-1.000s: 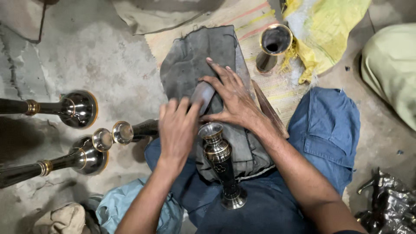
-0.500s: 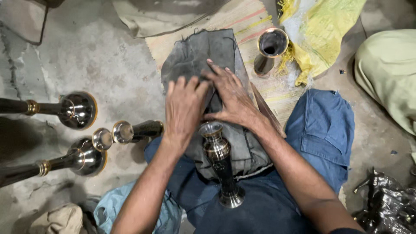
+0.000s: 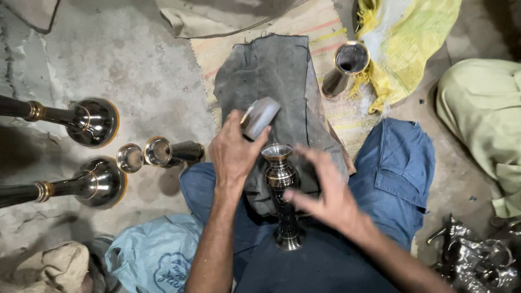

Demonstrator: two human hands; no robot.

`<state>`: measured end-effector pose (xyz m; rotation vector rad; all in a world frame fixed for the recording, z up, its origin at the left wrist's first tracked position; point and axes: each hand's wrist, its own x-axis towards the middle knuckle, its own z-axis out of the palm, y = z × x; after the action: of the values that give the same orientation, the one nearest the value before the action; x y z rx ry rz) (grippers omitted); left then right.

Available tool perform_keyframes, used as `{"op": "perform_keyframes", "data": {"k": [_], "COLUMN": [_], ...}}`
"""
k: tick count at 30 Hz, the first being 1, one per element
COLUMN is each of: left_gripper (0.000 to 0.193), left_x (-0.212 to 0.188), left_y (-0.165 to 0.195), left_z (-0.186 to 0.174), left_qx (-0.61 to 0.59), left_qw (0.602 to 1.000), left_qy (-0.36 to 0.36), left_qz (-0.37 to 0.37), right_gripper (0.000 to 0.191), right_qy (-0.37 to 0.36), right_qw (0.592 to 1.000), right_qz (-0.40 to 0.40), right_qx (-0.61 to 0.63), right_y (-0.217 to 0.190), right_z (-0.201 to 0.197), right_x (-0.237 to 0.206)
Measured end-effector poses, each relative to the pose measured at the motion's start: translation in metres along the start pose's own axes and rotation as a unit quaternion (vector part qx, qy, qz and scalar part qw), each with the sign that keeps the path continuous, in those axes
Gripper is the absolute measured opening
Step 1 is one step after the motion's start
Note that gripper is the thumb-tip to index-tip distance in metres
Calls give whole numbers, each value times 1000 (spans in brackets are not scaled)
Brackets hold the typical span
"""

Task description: The person sits on the floor and uses a hammer and chisel to engrave a decorative pattern on a silver-colored metal vase. They repeatedly strike the chisel along the rim and body, then use a sanding block to smooth the surface.

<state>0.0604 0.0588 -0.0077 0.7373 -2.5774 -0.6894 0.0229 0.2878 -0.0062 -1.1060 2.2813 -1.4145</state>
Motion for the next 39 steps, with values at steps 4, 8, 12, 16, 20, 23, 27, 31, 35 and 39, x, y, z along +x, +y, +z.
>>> {"op": "perform_keyframes", "data": {"k": [4, 8, 12, 16, 20, 23, 27, 31, 35, 39], "left_gripper": [55, 53, 38, 17, 17, 31, 53, 50, 17, 19], "left_x": [-13, -16, -18, -24, -25, -27, -47, -78, -116, -142], "left_y": [-18, -50, -64, -55, -50, -53, -65, -81, -92, -91], "left_z": [-19, -17, 11, 23, 20, 16, 14, 10, -1, -12], "left_qx": [-169, -60, 67, 81, 85, 71, -24, -170, -263, -327], "left_qw": [977, 968, 963, 987, 985, 990, 992, 969, 928, 905], "left_qy": [96, 112, 17, -37, -87, -91, 107, 40, 85, 115], "left_qz": [-84, -218, -262, -131, -124, -80, 57, -177, -251, -248], "right_gripper": [112, 107, 106, 102, 105, 107, 121, 127, 102, 54], "right_qy": [-16, -28, 12, 27, 49, 65, 45, -3, 62, -42], "right_qw": [998, 998, 998, 999, 994, 996, 996, 999, 997, 978], "right_qz": [-9, 19, -34, 7, 73, 35, -53, -17, -17, -171], "right_qx": [-61, -56, -60, -35, -59, -45, -49, 30, -43, -110], "right_y": [-8, -7, -12, -11, -8, 0, 13, 17, 1, -17], "right_z": [24, 25, 17, 22, 35, 38, 29, 13, 10, 11], "right_x": [-8, 8, 42, 81, 94, 92, 85, 58, 23, 0]}}
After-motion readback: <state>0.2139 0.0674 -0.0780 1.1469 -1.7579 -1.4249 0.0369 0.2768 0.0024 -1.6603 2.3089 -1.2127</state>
